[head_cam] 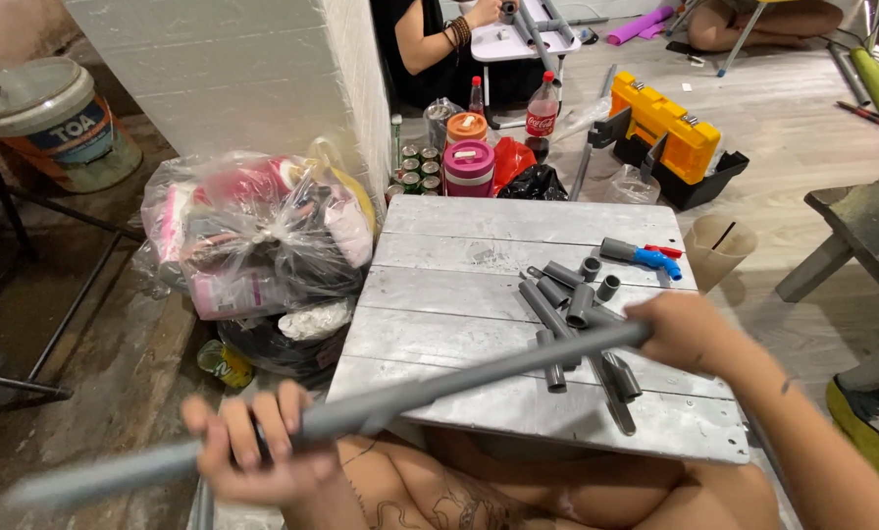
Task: Assembling a structure using PVC pipes and various plastic connectors on a low wooden table while sitting on the floor.
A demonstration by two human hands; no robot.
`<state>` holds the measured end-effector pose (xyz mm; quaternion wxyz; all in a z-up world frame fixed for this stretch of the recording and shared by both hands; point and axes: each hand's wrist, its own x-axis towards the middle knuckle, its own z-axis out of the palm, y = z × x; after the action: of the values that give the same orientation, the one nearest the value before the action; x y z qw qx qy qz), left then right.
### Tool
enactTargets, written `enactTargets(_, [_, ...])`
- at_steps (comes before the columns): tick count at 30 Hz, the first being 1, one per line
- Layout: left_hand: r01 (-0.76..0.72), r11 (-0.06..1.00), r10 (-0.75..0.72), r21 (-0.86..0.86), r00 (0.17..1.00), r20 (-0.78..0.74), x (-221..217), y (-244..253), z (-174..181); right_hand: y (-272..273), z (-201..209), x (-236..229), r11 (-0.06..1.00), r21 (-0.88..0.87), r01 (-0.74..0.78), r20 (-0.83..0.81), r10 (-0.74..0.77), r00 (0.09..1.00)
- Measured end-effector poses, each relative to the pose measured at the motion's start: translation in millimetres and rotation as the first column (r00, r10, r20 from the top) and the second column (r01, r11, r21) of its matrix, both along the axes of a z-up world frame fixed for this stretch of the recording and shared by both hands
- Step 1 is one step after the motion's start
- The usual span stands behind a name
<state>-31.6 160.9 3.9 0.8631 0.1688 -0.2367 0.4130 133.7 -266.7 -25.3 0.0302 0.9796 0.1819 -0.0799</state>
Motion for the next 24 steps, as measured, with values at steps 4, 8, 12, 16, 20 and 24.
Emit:
enactTargets(4, [0.025, 0.999, -0.030, -0.039, 0.987, -0.160, 48, 14, 12, -42, 2, 40, 0.978, 0.112, 0.174, 0.053, -0.180, 0.982])
enactTargets(8, [0.111, 0.994, -0.113, -0.019, 0.965, -0.238, 77, -9, 36, -38, 22, 23, 0.945, 0.281, 0.169, -0.111, -0.143, 0.984])
enactTargets(12, [0.352, 0.897, -0.255, 0.270, 0.907, -0.336, 94, -39, 53, -43, 23, 18, 0.826, 0.511, 0.236, -0.280, -0.100, 0.955])
enactTargets(16, [0.542, 0.608, -0.239, 0.580, 0.822, -0.517, 107, -62, 35, -67, 12, 35, 0.771, 0.577, 0.268, -0.251, -0.145, 0.957])
enactTargets(20, [0.580, 0.520, -0.078, 0.627, 0.764, -0.641, 98, -67, 3, -81, 7, 42, 0.751, 0.592, 0.291, -0.176, -0.232, 0.957])
enactTargets(24, [0.669, 0.386, 0.132, 0.635, 0.641, -0.756, 100, -48, -40, -82, 16, 41, 0.706, 0.601, 0.374, -0.189, -0.329, 0.925])
